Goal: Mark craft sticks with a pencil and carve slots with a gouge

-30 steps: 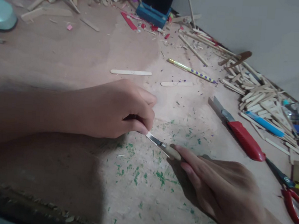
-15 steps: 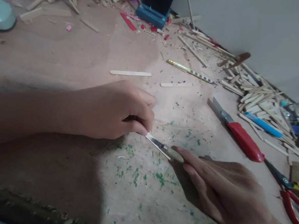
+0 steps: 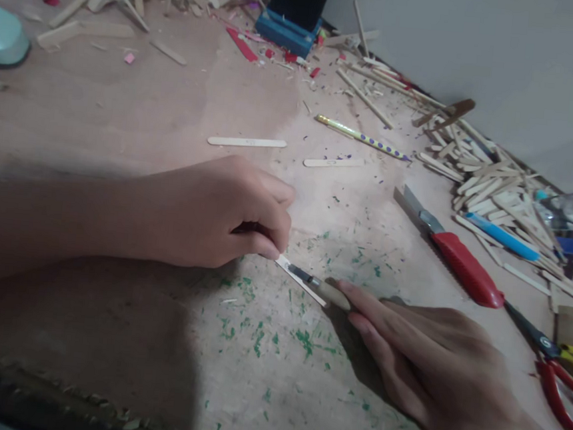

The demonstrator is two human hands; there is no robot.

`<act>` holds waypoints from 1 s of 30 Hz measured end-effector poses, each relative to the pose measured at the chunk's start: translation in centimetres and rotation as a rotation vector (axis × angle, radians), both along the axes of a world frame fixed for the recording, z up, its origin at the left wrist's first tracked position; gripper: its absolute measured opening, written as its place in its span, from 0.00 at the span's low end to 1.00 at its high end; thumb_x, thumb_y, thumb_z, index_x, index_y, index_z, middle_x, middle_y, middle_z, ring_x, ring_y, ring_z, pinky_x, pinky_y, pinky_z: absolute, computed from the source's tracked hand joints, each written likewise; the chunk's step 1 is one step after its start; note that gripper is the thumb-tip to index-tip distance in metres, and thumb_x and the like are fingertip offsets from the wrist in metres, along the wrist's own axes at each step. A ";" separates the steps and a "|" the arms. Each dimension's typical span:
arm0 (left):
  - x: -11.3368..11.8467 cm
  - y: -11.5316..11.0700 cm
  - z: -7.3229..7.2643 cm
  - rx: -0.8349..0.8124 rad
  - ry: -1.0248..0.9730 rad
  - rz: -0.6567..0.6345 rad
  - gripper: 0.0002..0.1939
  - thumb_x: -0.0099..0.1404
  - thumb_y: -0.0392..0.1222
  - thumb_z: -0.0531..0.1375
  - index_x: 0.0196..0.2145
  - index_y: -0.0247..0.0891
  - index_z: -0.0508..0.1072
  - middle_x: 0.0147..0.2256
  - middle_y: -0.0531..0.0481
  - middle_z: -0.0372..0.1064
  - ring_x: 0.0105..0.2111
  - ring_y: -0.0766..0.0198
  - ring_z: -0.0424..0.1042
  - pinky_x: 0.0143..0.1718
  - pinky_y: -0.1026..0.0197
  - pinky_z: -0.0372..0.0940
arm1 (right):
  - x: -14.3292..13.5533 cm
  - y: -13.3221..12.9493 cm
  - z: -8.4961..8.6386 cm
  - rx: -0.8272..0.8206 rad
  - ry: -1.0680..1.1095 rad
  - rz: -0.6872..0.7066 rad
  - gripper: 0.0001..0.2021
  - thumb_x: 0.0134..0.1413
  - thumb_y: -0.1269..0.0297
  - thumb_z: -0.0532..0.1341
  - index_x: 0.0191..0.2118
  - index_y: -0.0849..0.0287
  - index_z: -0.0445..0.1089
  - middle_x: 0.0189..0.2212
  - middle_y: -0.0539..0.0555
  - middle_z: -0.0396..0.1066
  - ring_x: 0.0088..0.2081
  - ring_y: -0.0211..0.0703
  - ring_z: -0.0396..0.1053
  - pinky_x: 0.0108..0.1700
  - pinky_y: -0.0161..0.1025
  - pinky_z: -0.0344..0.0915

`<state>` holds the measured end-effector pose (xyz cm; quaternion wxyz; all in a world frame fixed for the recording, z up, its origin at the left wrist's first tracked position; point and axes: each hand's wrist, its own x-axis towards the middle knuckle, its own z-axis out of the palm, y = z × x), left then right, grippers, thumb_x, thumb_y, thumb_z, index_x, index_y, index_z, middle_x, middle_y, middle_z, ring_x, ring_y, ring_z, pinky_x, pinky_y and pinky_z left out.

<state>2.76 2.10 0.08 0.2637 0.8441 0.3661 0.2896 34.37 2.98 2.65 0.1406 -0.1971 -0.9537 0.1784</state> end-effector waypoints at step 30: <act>0.0 -0.4 -0.1 0.030 -0.015 -0.016 0.12 0.74 0.27 0.63 0.35 0.34 0.85 0.28 0.56 0.64 0.28 0.71 0.60 0.36 0.66 0.57 | -0.1 0.1 -0.7 0.085 0.029 -0.006 0.13 0.78 0.73 0.57 0.61 0.64 0.72 0.38 0.57 0.85 0.25 0.35 0.76 0.26 0.37 0.67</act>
